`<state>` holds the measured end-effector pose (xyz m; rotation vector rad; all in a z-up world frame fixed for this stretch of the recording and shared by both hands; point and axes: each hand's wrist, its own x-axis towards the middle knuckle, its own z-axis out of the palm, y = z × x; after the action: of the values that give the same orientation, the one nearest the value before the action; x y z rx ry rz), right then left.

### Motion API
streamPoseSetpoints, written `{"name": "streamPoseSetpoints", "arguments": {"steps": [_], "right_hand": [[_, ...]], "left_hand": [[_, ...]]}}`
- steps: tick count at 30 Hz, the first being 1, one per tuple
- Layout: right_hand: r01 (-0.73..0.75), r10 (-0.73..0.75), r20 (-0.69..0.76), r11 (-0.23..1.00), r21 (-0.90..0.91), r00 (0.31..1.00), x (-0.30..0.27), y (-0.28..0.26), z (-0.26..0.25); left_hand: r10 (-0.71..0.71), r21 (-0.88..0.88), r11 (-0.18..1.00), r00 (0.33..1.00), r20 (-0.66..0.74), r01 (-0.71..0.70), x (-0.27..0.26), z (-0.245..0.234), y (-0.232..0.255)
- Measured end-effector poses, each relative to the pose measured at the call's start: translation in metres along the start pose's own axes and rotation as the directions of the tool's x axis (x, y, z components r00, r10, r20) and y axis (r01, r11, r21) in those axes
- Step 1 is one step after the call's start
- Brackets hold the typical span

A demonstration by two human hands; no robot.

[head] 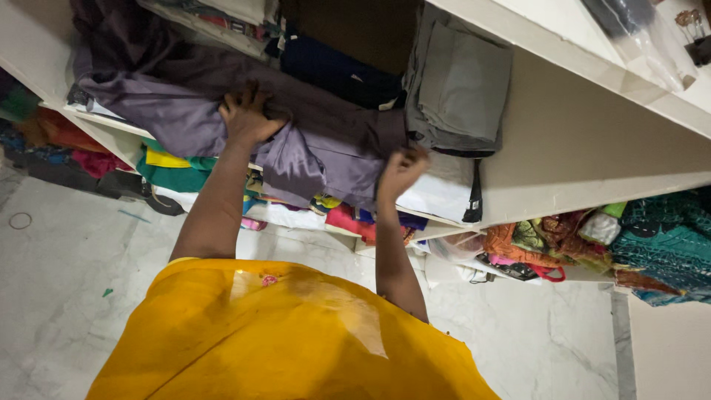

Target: The person organizes clothes in a closet by moving folded garments between different shelves and arranging them.

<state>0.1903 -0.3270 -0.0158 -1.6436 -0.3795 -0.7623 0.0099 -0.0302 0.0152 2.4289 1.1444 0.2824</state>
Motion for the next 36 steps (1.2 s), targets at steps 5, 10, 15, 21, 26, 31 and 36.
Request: {"name": "streamPoseSetpoints", "arguments": {"steps": [5, 10, 15, 21, 26, 31, 36], "right_hand": [[0.053, 0.056, 0.720, 0.990, -0.128, 0.691, -0.025, -0.096, 0.007], [0.479, -0.303, 0.775, 0.878, 0.001, 0.554, -0.059, -0.111, 0.025], [-0.873, 0.456, 0.889, 0.418, -0.252, -0.039, -0.059, -0.044, 0.060], [-0.919, 0.383, 0.836, 0.118, 0.377, 0.392, -0.033, 0.018, 0.062], [-0.715, 0.453, 0.843, -0.484, 0.505, 0.289, -0.027, -0.003, 0.041], [-0.872, 0.635, 0.615, 0.216, 0.439, 0.467, -0.020, 0.019, 0.048], [-0.287, 0.421, 0.307, 0.872, -0.397, 0.854, 0.007, 0.013, 0.048]], "left_hand": [[0.017, -0.018, 1.000, 0.999, -0.043, -0.018, -0.001, 0.004, -0.002], [0.015, 0.024, 1.000, 0.998, -0.061, -0.013, 0.006, 0.012, -0.005], [-0.020, 0.028, 0.999, 1.000, 0.009, 0.019, 0.008, 0.008, -0.003], [-0.030, -0.039, 0.999, 0.999, -0.028, 0.028, -0.001, 0.001, 0.002], [0.021, -0.019, 1.000, 0.989, -0.149, -0.024, -0.002, 0.005, 0.001], [0.024, 0.006, 1.000, 0.990, -0.136, -0.023, -0.004, 0.009, -0.001], [0.095, 0.008, 0.995, 0.941, -0.326, -0.098, -0.006, 0.020, -0.008]]}}
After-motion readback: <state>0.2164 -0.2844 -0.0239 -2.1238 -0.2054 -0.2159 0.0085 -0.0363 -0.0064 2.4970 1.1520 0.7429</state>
